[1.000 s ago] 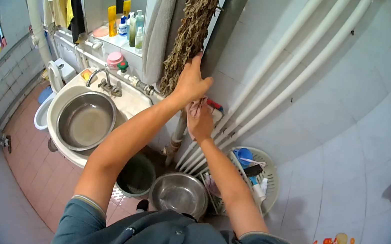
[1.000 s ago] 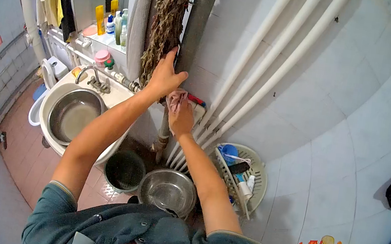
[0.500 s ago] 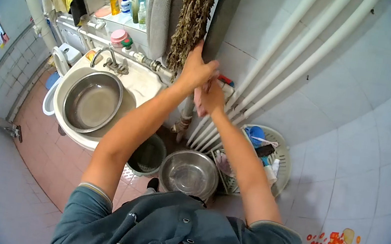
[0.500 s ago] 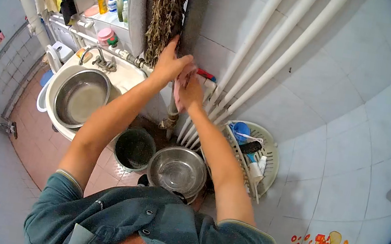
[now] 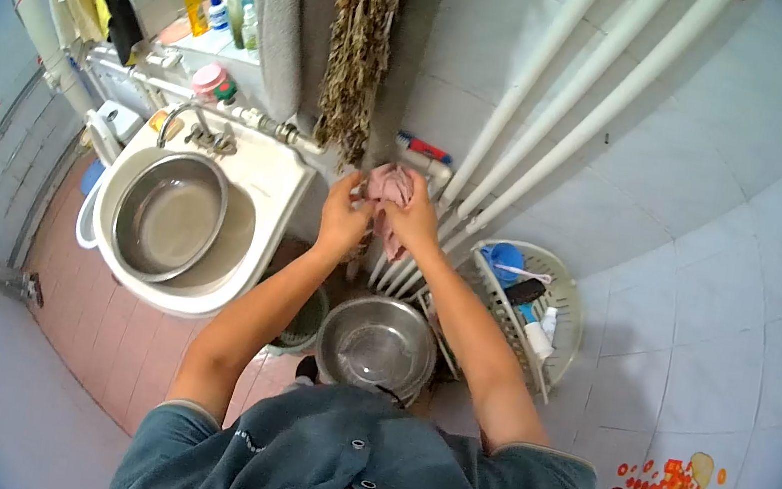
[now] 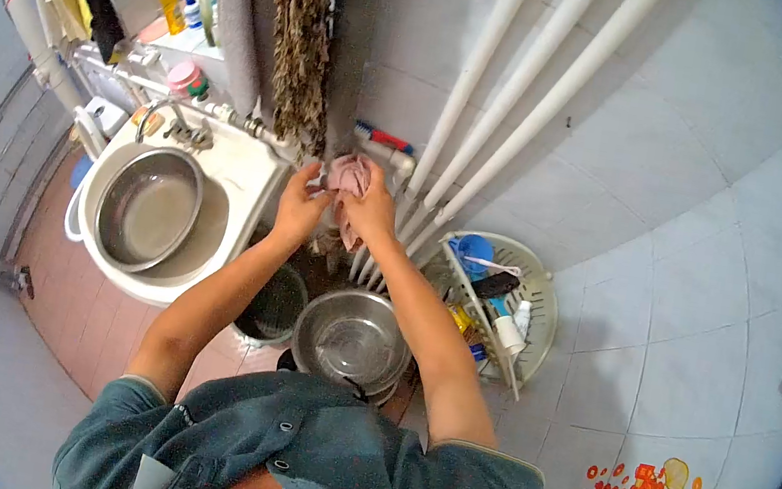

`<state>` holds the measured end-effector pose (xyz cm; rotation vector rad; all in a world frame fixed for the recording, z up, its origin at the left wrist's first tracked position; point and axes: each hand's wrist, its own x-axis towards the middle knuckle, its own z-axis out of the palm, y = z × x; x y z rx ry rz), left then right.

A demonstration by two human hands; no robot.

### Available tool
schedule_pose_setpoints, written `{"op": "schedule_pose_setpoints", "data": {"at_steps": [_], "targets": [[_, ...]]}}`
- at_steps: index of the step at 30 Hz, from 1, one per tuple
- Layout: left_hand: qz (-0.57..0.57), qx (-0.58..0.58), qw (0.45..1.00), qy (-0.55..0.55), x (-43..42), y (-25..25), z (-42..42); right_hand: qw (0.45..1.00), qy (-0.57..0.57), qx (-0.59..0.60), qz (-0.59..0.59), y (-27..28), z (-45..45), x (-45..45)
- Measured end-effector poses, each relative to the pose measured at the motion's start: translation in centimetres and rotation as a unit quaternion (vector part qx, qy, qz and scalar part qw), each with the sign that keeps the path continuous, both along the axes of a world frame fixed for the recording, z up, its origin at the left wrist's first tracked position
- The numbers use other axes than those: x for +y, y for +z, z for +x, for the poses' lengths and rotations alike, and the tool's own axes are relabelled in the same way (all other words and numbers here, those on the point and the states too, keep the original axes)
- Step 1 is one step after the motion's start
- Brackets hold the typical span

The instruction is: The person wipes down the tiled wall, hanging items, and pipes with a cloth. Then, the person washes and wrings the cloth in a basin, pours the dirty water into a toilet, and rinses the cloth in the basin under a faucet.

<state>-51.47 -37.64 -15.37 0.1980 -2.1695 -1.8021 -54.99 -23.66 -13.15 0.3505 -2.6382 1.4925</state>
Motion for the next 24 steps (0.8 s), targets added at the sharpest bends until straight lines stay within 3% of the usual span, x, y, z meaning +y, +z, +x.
{"op": "schedule_pose_setpoints", "data": {"at_steps": [1, 3, 5, 6, 7, 10, 11, 12, 14, 15, 17, 19, 21, 23, 24], "targets": [[0.002, 0.009, 1.0, -0.007, 0.1, 0.1, -0.1, 1.0, -0.007, 0.009, 0.002, 1.6, -0.8, 0.8], [0.023, 0.014, 0.998, -0.052, 0.2, 0.3, -0.5, 0.981, 0.041, 0.142, -0.122, 5.1, -3.5, 2.7], [0.039, 0.031, 0.997, -0.064, 1.4, 1.4, -1.0, 0.98, -0.01, 0.168, -0.105, 15.3, -3.8, 4.7], [0.055, 0.062, 0.993, -0.084, 2.1, 1.8, -1.4, 0.95, -0.062, 0.305, -0.034, 20.7, -3.8, 5.4], [0.07, 0.093, 0.988, -0.103, 2.7, 2.3, -2.1, 0.888, -0.105, 0.444, 0.052, 25.3, -4.2, 6.6], [0.054, 0.144, 0.979, -0.135, 5.4, 8.9, -3.4, 0.753, -0.234, 0.594, 0.158, 37.3, -4.1, 7.7], [0.045, 0.174, 0.974, -0.139, 6.1, 11.3, -4.4, 0.684, -0.257, 0.659, 0.179, 39.8, -4.3, 7.9], [0.043, 0.175, 0.97, -0.164, 6.6, 14.8, -4.8, 0.674, -0.262, 0.668, 0.176, 41.5, -5.4, 8.0], [-0.035, 0.232, 0.962, -0.14, 7.3, 21.6, -6.1, 0.531, -0.351, 0.739, 0.218, 43.8, -6.9, 8.5], [-0.022, 0.296, 0.947, -0.125, 7.7, 24.3, -6.9, 0.524, -0.357, 0.742, 0.218, 43.3, -7.4, 8.7], [0.006, 0.391, 0.915, -0.099, 8.4, 29.3, -7.7, 0.57, -0.326, 0.669, 0.348, 39.6, -9.1, 8.6], [0.053, 0.431, 0.896, -0.097, 9.0, 31.6, -7.7, 0.555, -0.289, 0.653, 0.427, 32.2, -11.4, 8.3], [0.072, 0.424, 0.896, -0.105, 9.3, 30.2, -8.4, 0.776, -0.16, 0.556, 0.252, 24.6, -10.0, 7.6], [0.03, 0.322, 0.941, -0.097, 9.5, 26.3, -8.6, 0.74, -0.142, 0.558, 0.346, 17.5, -10.1, 8.5], [0.028, 0.323, 0.941, -0.099, 9.6, 24.3, -8.8, 0.776, -0.116, 0.542, 0.302, 14.9, -9.1, 8.8]]}}
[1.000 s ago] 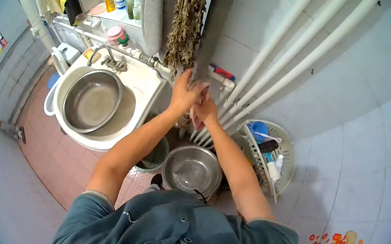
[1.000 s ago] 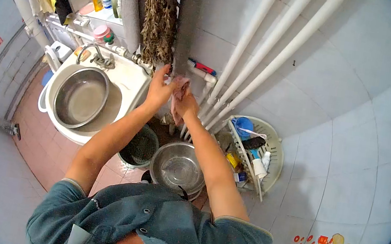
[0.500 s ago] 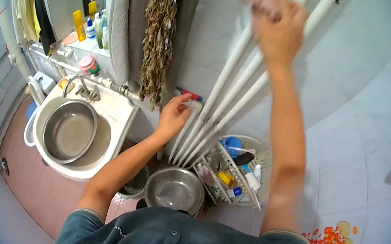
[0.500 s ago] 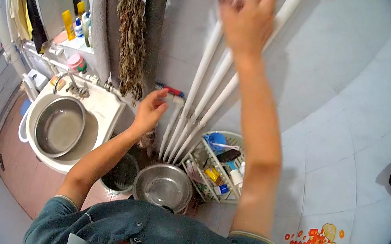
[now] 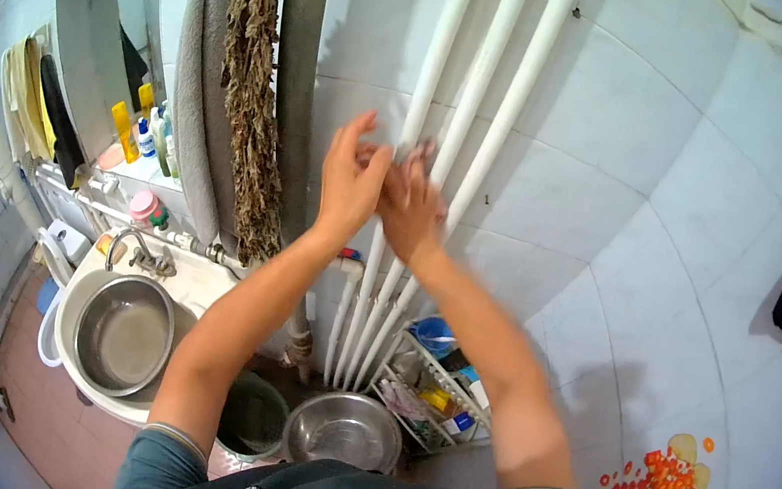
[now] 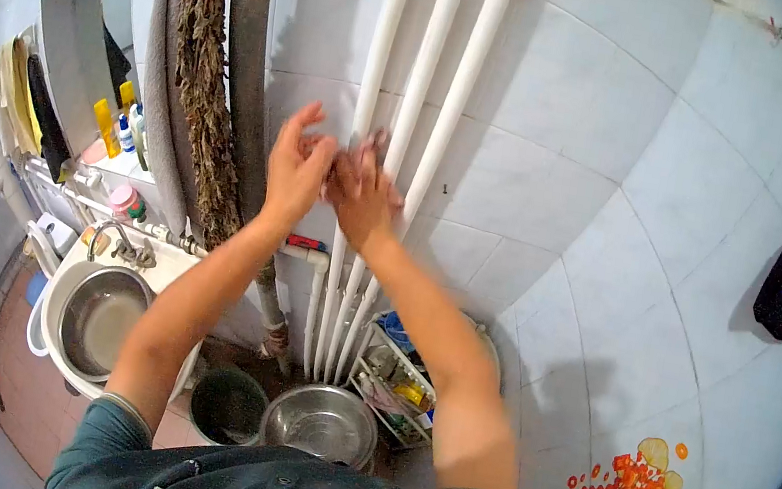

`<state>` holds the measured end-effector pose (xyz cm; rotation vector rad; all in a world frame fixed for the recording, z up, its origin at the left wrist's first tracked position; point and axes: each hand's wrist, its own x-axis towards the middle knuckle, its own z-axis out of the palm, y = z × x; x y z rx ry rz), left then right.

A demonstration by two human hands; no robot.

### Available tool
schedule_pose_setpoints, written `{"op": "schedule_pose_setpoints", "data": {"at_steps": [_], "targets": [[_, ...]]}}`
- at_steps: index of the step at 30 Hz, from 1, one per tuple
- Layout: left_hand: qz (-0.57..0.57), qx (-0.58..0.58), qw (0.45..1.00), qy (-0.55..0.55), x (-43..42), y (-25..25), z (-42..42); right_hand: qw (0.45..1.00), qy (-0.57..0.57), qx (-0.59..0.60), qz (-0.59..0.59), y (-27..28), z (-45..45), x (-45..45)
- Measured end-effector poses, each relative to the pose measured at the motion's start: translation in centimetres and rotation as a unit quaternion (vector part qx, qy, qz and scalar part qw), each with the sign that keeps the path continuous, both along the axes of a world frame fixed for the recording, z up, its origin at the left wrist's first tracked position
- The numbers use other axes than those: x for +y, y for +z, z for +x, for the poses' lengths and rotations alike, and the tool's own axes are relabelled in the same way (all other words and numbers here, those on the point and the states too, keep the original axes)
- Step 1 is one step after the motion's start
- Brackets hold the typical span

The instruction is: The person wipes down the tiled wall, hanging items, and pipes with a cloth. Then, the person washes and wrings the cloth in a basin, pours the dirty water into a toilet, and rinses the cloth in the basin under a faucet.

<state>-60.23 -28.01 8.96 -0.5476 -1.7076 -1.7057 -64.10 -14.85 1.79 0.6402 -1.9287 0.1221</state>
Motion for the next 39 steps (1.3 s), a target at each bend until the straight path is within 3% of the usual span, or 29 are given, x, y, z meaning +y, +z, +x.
{"op": "schedule_pose_setpoints", "data": {"at_steps": [3, 5, 7, 10, 11, 13, 15, 16, 18, 19, 21, 23, 25, 28, 30, 34, 36, 39], "targets": [[0.001, -0.024, 0.999, 0.023, -0.2, -2.9, 0.0, 0.994, 0.057, -0.087, -0.026, -2.8, 2.6, 1.5], [-0.024, -0.045, 0.998, 0.036, -0.6, -2.7, -0.2, 0.988, 0.071, -0.136, -0.015, -0.5, 2.9, 3.2], [-0.012, -0.045, 0.999, 0.019, -0.4, -0.3, -0.4, 0.984, 0.167, 0.06, 0.025, 8.8, 3.3, 4.2], [-0.095, 0.122, 0.985, 0.079, 0.8, 4.6, -1.0, 0.967, 0.107, 0.202, -0.116, 21.0, 3.5, 5.1], [-0.093, 0.131, 0.984, 0.078, 1.6, 6.6, -1.4, 0.965, 0.082, 0.192, -0.16, 24.6, 2.9, 6.1], [-0.18, 0.299, 0.922, 0.166, 3.3, 10.2, -2.0, 0.946, 0.042, 0.244, -0.208, 31.0, 3.2, 6.7], [-0.236, 0.317, 0.897, 0.198, 5.8, 13.2, -2.1, 0.931, -0.001, 0.282, -0.233, 34.4, 3.7, 6.3], [-0.294, 0.322, 0.87, 0.23, 6.5, 13.8, -2.3, 0.93, -0.002, 0.285, -0.233, 34.9, 3.1, 6.6], [-0.337, 0.312, 0.847, 0.268, 7.1, 13.0, -3.8, 0.955, 0.04, 0.131, -0.263, 34.5, 1.1, 7.2], [-0.381, 0.298, 0.82, 0.305, 7.5, 12.4, -4.6, 0.956, 0.039, 0.129, -0.262, 33.2, 0.4, 7.4], [-0.385, 0.29, 0.825, 0.294, 7.2, 10.8, -5.4, 0.97, -0.053, 0.203, -0.124, 29.0, -0.4, 7.3], [-0.392, 0.283, 0.829, 0.281, 6.8, 10.1, -5.8, 0.969, -0.026, 0.223, -0.104, 24.7, 0.6, 7.0], [-0.397, 0.29, 0.825, 0.278, 6.3, 9.4, -5.9, 0.979, -0.016, 0.188, -0.08, 19.5, 0.8, 7.6], [-0.401, 0.302, 0.833, 0.231, 4.7, 7.5, -6.0, 0.99, 0.013, 0.119, -0.071, 16.8, 3.2, 7.4], [-0.409, 0.303, 0.823, 0.252, 4.5, 6.5, -6.5, 0.989, 0.025, 0.065, -0.131, 18.3, 4.6, 7.1], [-0.407, 0.302, 0.819, 0.268, 4.9, 5.9, -6.7, 0.963, -0.039, 0.243, -0.11, 28.4, 3.8, 6.3], [-0.408, 0.298, 0.821, 0.266, 4.9, 6.0, -6.7, 0.966, -0.047, 0.229, -0.113, 32.5, 3.3, 5.5], [-0.402, 0.297, 0.827, 0.259, 5.0, 5.7, -7.0, 0.97, -0.104, 0.21, -0.056, 32.6, 2.4, 4.8]]}}
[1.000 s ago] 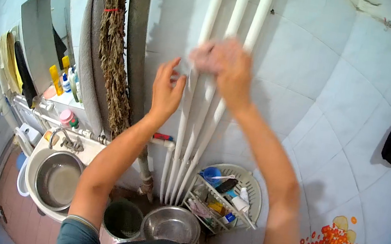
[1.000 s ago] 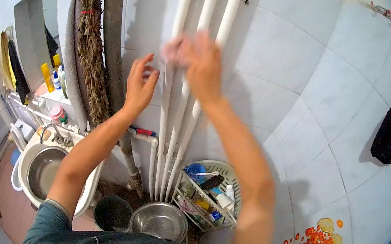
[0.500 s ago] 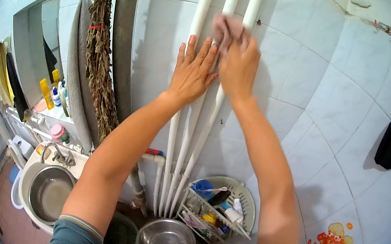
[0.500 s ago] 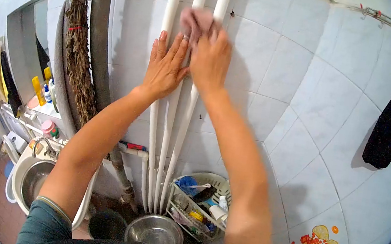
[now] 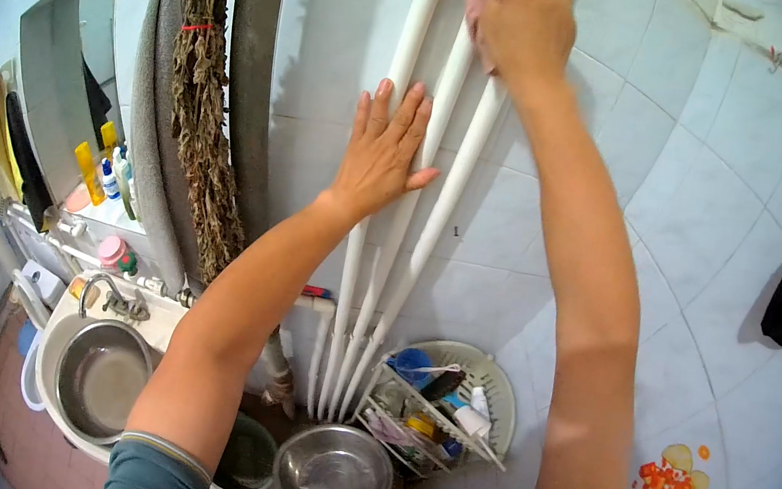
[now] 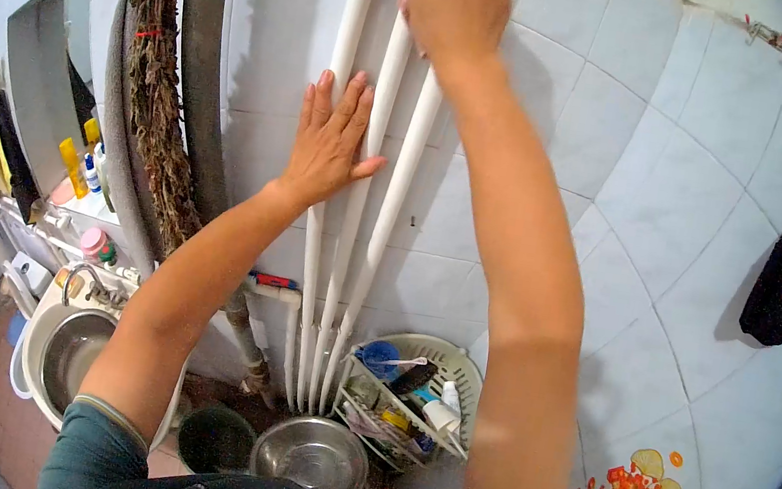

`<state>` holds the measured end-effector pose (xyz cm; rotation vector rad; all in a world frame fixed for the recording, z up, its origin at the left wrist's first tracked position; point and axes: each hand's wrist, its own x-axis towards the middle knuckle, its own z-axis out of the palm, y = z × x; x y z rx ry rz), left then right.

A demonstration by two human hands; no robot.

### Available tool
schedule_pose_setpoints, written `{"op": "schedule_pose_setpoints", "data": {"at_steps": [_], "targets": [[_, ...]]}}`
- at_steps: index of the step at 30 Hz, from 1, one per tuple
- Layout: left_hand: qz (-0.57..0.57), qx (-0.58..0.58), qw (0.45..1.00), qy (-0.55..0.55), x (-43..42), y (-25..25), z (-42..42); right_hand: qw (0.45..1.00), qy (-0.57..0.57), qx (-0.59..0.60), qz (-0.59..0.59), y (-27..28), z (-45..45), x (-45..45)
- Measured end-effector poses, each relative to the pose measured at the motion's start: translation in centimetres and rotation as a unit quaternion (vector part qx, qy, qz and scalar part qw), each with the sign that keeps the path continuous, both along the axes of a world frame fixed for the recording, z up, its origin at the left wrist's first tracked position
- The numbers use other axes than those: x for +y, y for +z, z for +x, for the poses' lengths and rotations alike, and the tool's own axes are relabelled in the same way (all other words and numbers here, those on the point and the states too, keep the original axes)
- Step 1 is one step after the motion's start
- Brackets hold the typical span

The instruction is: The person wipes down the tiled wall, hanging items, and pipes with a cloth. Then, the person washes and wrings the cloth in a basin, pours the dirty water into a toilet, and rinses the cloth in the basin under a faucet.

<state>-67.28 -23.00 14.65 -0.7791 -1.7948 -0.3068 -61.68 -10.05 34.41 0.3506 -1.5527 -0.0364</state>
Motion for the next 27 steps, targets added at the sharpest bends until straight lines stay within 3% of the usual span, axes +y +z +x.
{"op": "schedule_pose_setpoints", "data": {"at_steps": [1, 3, 7, 10, 14, 17, 24, 27], "targets": [[0.004, 0.001, 1.0, -0.004, 0.1, 0.0, -0.1, 0.994, -0.048, 0.003, 0.093, -1.3, -2.5, 1.0], [0.008, 0.0, 1.0, -0.002, 0.2, -0.2, -0.4, 0.993, -0.028, -0.017, 0.11, -6.6, -3.0, 0.5], [-0.019, 0.035, 0.999, 0.002, -0.3, -0.9, -1.3, 0.988, 0.09, -0.119, 0.046, -14.9, -0.1, 0.1], [-0.001, -0.016, 1.0, -0.015, -0.2, -0.6, -0.7, 0.979, 0.093, -0.175, -0.043, -12.2, 1.6, 1.0], [0.001, 0.016, 1.0, 0.019, 0.0, 0.2, 0.3, 0.978, 0.117, 0.012, -0.172, -0.4, 0.5, 3.0], [0.0, 0.014, 1.0, 0.024, 0.0, -0.1, 0.2, 0.964, 0.119, -0.049, -0.231, 5.4, -0.2, 3.4], [0.009, 0.011, 1.0, 0.016, 0.1, -0.3, -0.1, 0.98, 0.023, -0.025, -0.197, -3.2, -3.0, 1.2], [0.012, 0.02, 1.0, 0.01, 0.1, -0.2, 0.0, 0.983, -0.023, 0.001, -0.183, -3.9, -3.0, 0.9]]}}
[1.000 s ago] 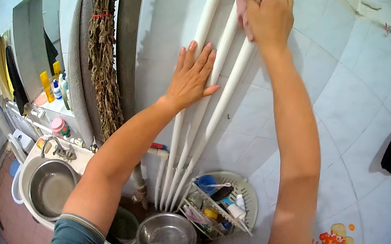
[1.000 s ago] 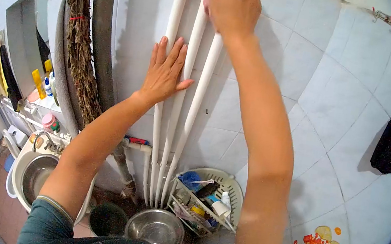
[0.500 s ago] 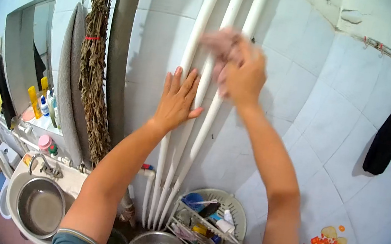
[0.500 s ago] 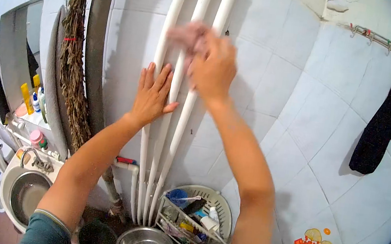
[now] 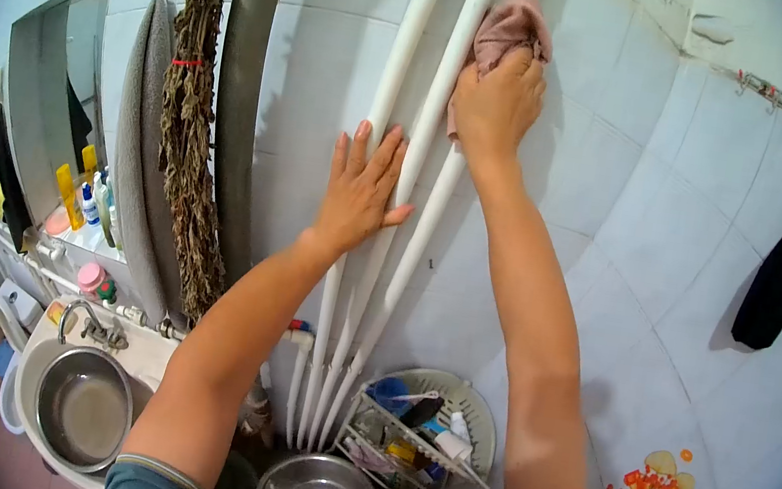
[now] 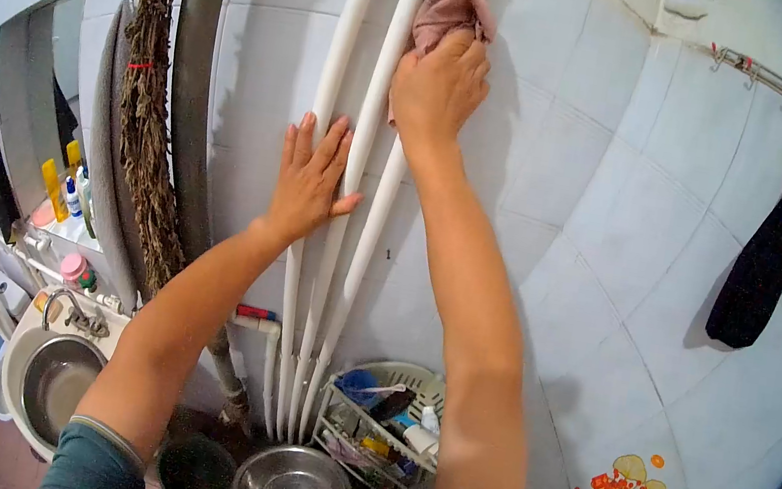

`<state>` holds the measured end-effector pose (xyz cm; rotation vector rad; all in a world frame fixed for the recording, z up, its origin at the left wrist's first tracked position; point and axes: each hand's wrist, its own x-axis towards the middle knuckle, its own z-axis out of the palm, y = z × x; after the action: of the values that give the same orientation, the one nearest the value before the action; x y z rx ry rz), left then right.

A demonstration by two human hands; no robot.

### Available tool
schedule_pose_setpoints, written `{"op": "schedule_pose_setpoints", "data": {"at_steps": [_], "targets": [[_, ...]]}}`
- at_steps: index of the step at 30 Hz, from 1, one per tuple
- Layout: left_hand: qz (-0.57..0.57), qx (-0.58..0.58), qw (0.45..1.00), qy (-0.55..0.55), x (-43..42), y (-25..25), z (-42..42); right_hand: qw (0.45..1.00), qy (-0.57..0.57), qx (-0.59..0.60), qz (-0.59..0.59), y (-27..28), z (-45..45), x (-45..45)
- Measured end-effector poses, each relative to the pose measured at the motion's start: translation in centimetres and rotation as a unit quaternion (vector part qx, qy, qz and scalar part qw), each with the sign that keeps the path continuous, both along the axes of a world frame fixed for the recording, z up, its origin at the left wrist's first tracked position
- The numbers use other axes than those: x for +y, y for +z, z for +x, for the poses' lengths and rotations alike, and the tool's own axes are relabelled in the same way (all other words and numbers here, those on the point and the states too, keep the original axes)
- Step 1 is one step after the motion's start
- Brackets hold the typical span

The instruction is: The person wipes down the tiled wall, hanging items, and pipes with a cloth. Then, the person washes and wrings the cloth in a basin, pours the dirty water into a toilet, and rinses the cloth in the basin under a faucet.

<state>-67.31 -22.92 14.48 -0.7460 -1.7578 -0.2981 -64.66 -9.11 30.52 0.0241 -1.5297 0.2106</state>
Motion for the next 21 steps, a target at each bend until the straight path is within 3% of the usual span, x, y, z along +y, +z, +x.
{"op": "schedule_pose_setpoints", "data": {"at_steps": [2, 11, 12, 15, 16, 18, 21], "targets": [[-0.001, -0.007, 1.0, -0.008, -0.1, 0.0, 0.1, 0.997, -0.061, 0.04, 0.024, -1.0, 0.0, -0.4], [0.003, -0.012, 1.0, -0.013, 0.1, 0.2, -0.1, 0.999, -0.01, 0.009, -0.035, -12.0, 0.2, -1.3], [0.003, 0.002, 1.0, -0.012, 0.1, 0.3, -0.1, 0.996, 0.014, -0.054, -0.071, -13.5, 0.6, -1.3], [-0.008, -0.003, 1.0, -0.011, -0.4, -0.5, 0.9, 0.989, 0.106, -0.062, -0.086, -17.1, 0.7, -0.7], [-0.016, -0.015, 1.0, -0.017, -0.5, -0.8, 1.3, 0.988, 0.109, -0.065, -0.092, -18.3, 1.0, -0.5], [-0.036, -0.062, 0.997, -0.015, -1.2, -2.0, 2.7, 0.969, 0.117, -0.191, -0.101, -21.0, 1.7, -0.3], [-0.028, -0.095, 0.995, -0.032, -1.9, -4.8, 5.3, 0.972, 0.104, -0.191, -0.083, -26.7, 2.5, -0.3]]}}
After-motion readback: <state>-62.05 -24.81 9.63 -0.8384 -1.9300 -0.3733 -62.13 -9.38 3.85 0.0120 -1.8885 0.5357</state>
